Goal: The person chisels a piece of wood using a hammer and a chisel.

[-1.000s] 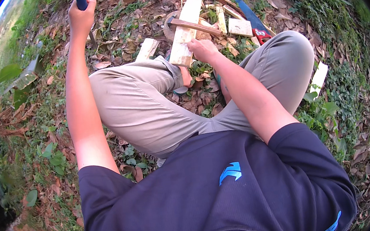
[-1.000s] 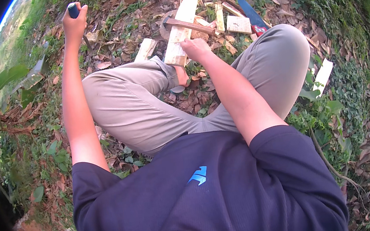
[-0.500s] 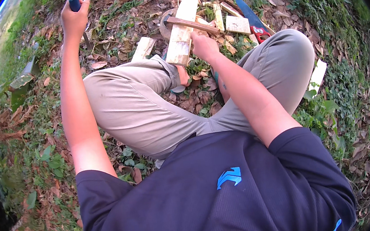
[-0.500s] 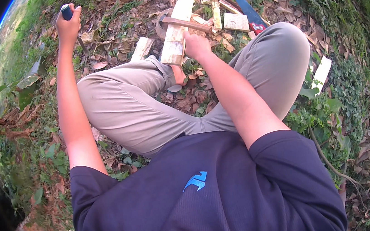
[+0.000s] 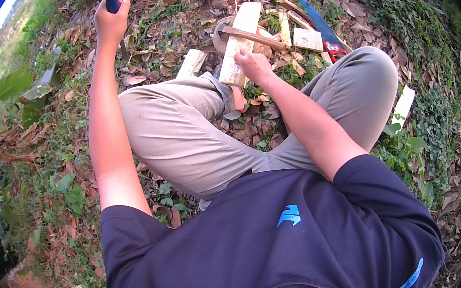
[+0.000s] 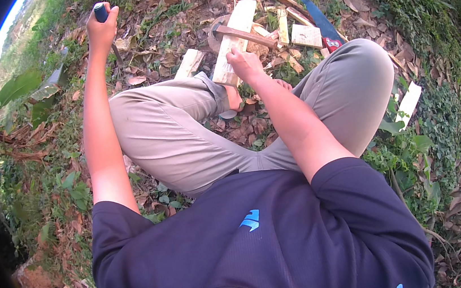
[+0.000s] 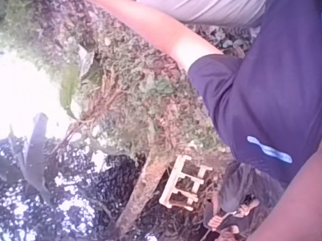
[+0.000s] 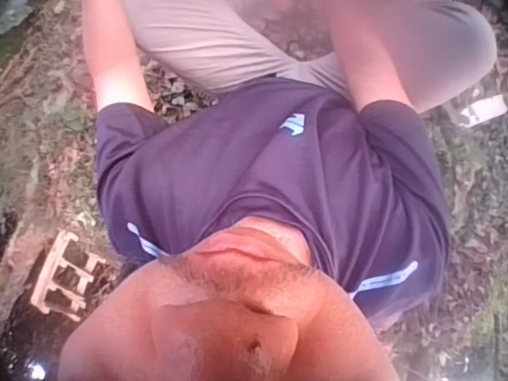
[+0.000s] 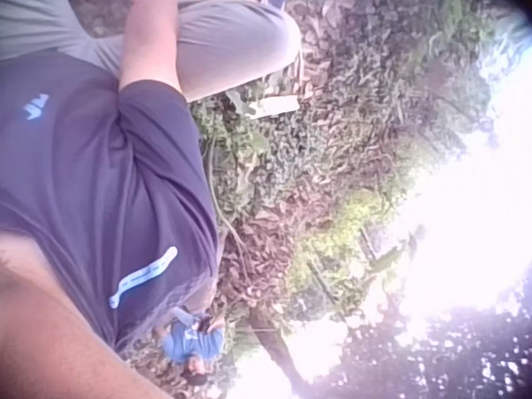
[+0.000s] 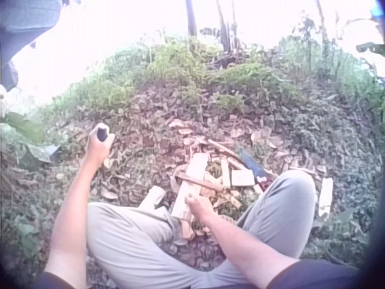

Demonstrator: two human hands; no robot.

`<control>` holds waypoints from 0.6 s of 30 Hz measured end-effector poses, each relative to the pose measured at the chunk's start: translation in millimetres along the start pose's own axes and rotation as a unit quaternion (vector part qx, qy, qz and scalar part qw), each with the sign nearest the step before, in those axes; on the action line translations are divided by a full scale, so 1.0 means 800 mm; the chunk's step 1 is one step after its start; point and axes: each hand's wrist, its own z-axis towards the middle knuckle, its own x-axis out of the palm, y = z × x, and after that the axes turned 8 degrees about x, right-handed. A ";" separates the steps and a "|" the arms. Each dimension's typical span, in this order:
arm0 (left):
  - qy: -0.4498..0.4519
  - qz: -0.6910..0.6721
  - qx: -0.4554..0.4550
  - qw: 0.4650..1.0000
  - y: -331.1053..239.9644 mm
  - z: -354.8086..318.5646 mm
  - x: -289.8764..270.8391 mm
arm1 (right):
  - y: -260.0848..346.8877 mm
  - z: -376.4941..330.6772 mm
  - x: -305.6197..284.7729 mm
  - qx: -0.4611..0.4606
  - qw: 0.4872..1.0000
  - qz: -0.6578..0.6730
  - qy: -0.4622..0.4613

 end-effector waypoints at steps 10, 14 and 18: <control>-0.002 0.006 0.009 1.000 -0.006 0.003 0.009 | -0.012 0.003 -0.006 -0.033 0.996 -0.035 0.071; -0.003 -0.005 0.003 1.000 -0.002 0.000 -0.003 | 0.012 -0.011 -0.023 0.046 0.996 0.036 0.060; -0.004 0.003 0.007 1.000 -0.009 0.002 0.002 | 0.013 -0.008 -0.029 0.250 0.964 0.083 0.030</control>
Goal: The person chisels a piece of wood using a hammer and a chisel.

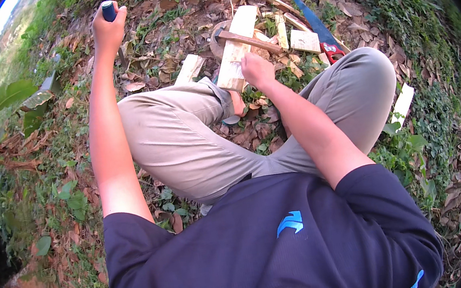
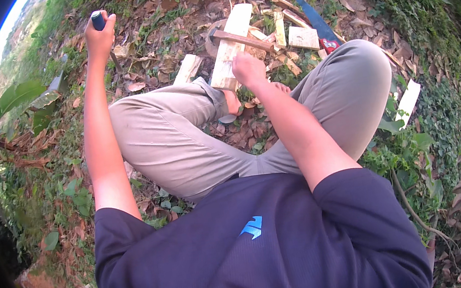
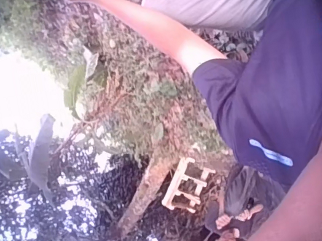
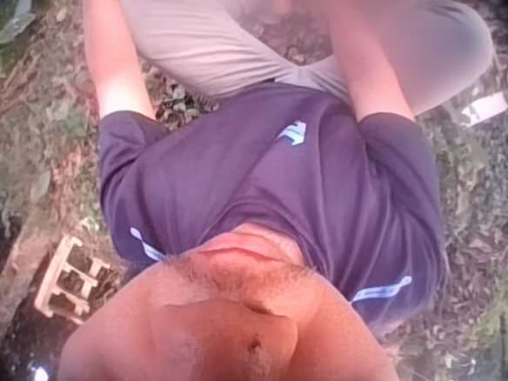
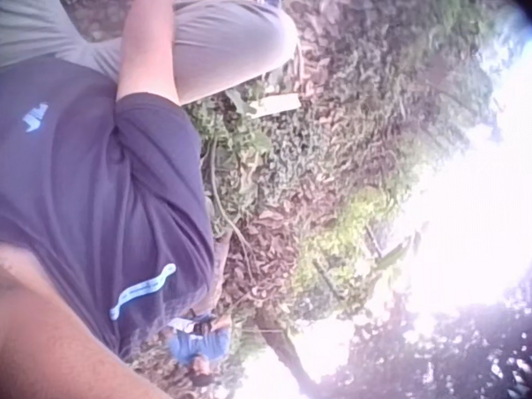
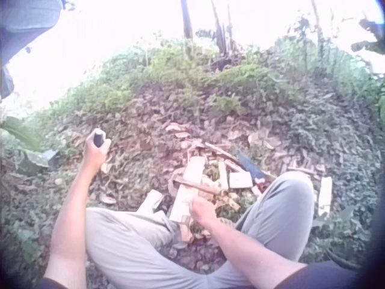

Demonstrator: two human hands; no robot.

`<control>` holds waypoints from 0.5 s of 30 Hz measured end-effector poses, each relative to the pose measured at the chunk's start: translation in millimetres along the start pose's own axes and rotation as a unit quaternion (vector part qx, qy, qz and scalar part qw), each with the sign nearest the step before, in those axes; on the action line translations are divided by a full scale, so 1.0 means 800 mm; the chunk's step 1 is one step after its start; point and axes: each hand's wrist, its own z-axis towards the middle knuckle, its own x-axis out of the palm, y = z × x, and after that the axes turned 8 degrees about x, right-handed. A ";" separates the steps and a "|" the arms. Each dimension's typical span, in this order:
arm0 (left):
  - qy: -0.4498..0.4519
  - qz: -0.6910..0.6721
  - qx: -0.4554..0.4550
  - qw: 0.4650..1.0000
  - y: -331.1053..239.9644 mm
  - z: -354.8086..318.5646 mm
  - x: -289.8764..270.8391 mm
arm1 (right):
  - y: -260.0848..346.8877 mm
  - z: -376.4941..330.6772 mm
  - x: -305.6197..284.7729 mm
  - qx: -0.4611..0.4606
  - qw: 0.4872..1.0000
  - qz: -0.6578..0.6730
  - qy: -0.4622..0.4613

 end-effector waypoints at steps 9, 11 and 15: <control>-0.011 0.020 -0.013 1.000 0.007 -0.007 -0.008 | 0.010 0.009 0.042 0.453 0.853 0.249 -0.071; 0.001 0.024 -0.007 1.000 0.002 -0.003 -0.007 | 0.011 0.007 0.061 0.430 0.871 0.236 -0.029; 0.000 -0.027 0.012 1.000 -0.011 0.015 0.035 | -0.057 0.029 0.088 0.384 0.845 0.355 0.114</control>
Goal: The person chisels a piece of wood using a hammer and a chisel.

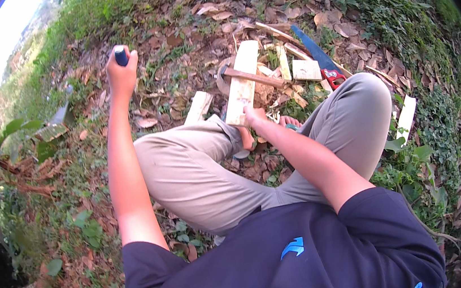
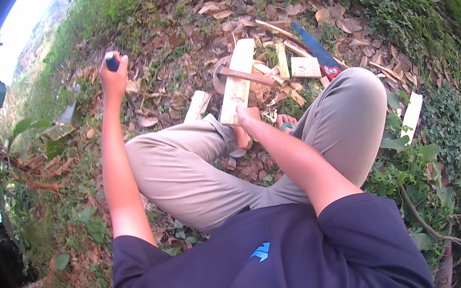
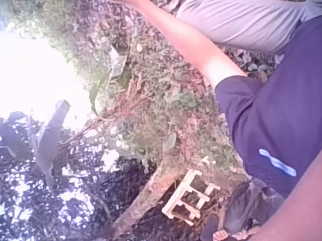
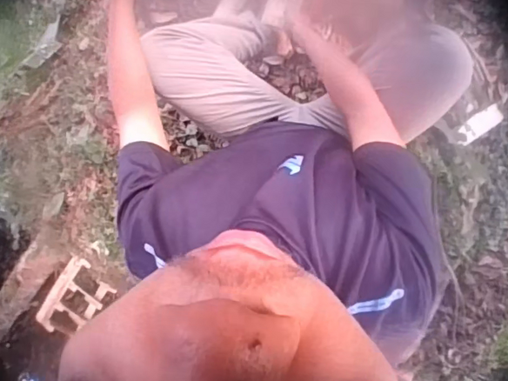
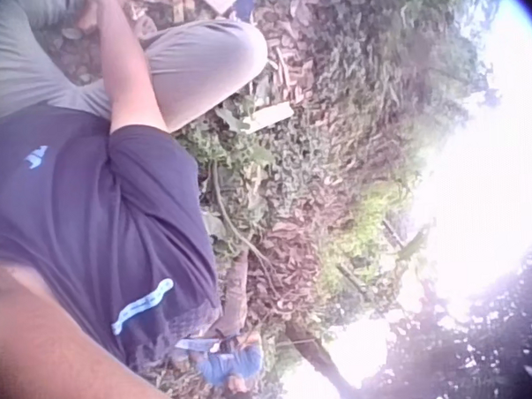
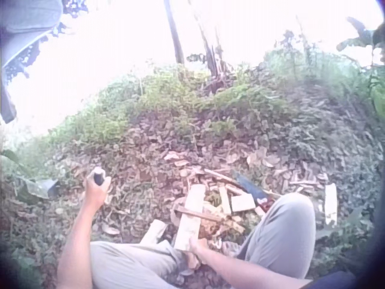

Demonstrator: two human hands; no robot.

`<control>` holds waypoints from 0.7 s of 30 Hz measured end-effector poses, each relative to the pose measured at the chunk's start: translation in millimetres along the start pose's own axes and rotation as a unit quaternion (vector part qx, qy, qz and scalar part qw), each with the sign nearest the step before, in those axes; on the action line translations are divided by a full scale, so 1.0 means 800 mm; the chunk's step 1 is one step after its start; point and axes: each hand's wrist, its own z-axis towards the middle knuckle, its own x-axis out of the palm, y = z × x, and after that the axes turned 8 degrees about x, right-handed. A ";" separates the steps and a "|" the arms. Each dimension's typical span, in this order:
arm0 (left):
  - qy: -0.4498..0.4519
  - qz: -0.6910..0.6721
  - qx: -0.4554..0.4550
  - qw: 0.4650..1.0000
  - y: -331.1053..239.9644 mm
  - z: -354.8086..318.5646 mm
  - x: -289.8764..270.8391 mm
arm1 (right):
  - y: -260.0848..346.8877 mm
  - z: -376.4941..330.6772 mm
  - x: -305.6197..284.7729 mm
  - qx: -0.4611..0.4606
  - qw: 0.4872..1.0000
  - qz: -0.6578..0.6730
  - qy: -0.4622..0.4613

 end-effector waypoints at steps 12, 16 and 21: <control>0.010 0.010 -0.043 0.999 -0.003 -0.010 -0.015 | 0.000 -0.020 0.031 -0.111 0.988 -0.112 0.013; 0.008 0.033 -0.025 0.999 0.014 -0.016 -0.031 | -0.008 -0.054 0.043 -0.117 0.984 -0.088 -0.103; 0.009 0.019 -0.080 0.997 -0.003 -0.025 -0.043 | -0.006 -0.105 0.035 -0.066 0.969 0.033 -0.234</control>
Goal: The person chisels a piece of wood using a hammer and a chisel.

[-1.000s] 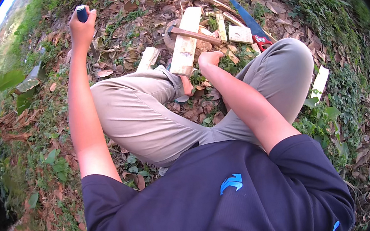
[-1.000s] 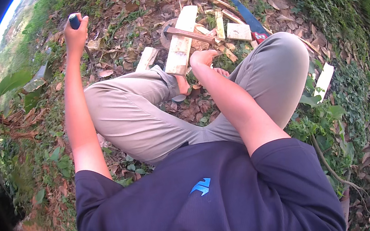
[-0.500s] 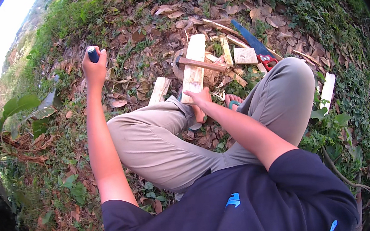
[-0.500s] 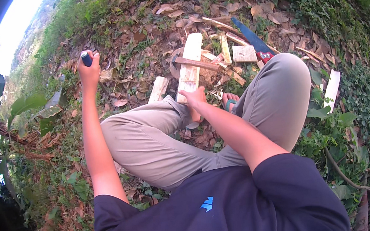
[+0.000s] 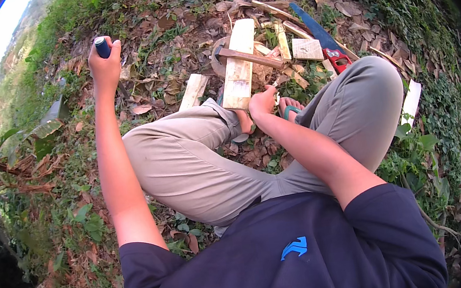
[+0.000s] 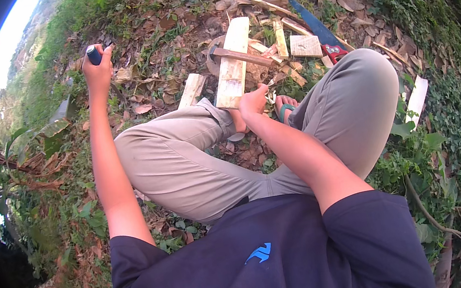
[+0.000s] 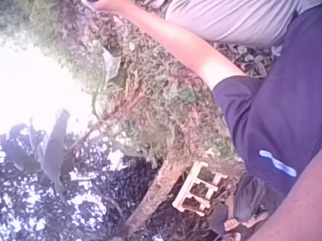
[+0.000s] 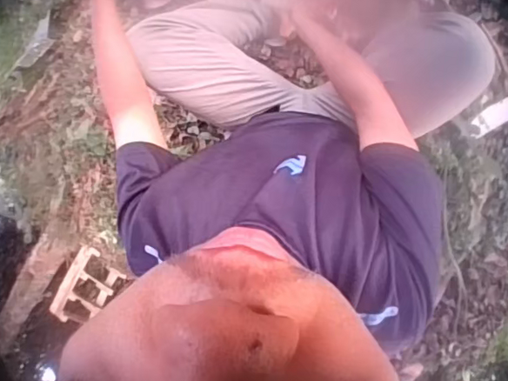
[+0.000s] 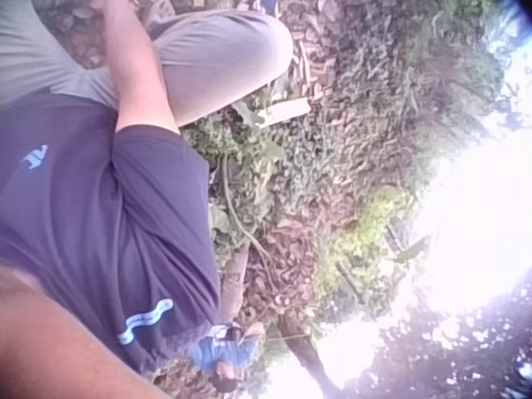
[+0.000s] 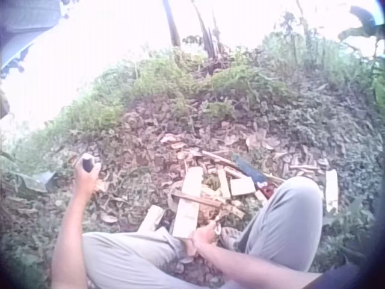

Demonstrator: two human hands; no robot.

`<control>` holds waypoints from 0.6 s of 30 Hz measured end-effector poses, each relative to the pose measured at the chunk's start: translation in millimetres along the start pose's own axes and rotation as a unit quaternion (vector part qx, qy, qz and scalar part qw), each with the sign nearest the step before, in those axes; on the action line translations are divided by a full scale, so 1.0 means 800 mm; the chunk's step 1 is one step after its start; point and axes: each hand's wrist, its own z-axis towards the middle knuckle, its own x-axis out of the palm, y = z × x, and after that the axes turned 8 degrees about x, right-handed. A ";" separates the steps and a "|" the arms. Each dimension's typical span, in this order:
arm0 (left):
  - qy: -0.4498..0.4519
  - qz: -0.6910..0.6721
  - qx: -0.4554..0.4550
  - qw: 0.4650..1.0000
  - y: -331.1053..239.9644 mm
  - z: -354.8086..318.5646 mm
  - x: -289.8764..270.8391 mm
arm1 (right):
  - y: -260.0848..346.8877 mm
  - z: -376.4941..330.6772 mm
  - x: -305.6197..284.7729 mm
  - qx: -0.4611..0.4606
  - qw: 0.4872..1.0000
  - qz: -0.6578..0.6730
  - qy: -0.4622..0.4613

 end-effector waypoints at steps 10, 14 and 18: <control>-0.002 0.028 0.033 0.999 0.013 0.006 0.006 | -0.022 0.003 0.005 -0.189 0.974 -0.091 0.091; -0.009 0.033 0.044 0.998 0.012 0.009 0.007 | -0.023 0.019 0.005 -0.147 0.984 -0.052 0.085; -0.007 0.017 0.044 0.999 0.005 0.011 0.017 | -0.009 0.030 -0.004 0.000 1.000 0.006 -0.004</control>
